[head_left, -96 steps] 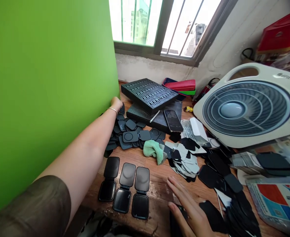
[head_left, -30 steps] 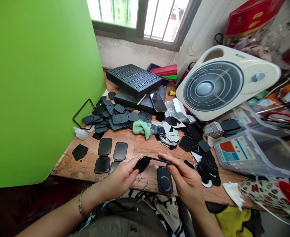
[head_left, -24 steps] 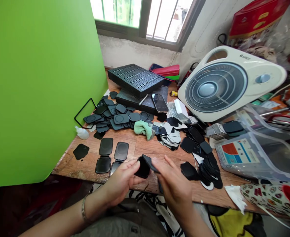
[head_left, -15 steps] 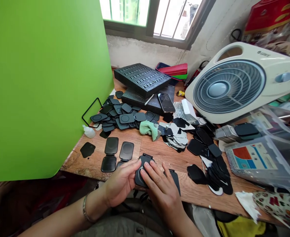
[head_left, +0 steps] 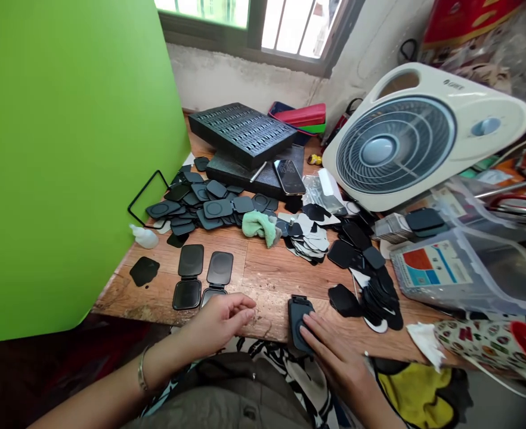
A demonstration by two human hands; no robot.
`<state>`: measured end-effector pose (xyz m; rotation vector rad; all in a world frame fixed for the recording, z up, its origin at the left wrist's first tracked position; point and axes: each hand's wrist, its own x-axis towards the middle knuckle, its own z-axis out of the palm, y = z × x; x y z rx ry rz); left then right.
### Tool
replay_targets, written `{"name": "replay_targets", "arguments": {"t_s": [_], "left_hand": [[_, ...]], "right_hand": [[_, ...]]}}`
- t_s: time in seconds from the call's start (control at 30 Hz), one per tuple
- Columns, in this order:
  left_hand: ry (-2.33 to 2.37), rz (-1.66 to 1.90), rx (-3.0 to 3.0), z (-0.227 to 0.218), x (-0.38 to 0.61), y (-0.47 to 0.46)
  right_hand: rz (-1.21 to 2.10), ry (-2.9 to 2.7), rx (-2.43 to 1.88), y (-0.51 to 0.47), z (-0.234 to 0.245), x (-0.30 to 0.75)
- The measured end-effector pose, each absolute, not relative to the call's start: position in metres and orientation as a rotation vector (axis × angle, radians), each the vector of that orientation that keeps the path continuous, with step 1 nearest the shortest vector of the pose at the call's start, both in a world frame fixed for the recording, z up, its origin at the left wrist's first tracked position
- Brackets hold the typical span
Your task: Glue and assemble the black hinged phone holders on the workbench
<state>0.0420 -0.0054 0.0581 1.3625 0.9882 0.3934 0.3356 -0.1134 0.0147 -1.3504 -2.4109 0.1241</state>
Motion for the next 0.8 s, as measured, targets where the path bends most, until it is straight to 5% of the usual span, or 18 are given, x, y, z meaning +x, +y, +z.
{"name": "replay_targets", "arguments": {"t_s": [0.23, 0.4, 0.63, 0.8], "left_hand": [[1.466, 0.294, 2.198, 0.060, -0.004, 0.000], [1.592, 0.069, 2.385, 0.049, -0.007, -0.002], [1.698, 0.464, 2.087, 0.041, -0.012, -0.006], [1.191, 0.740, 1.354, 0.051, -0.003, -0.004]], "right_hand": [[0.216, -2.260, -1.421, -0.071, 0.039, 0.302], [0.744, -2.179, -1.459, 0.033, 0.056, 0.199], [1.253, -2.195, -1.437, 0.102, 0.063, 0.168], [1.741, -1.751, -1.147, 0.093, 0.107, 0.209]]}}
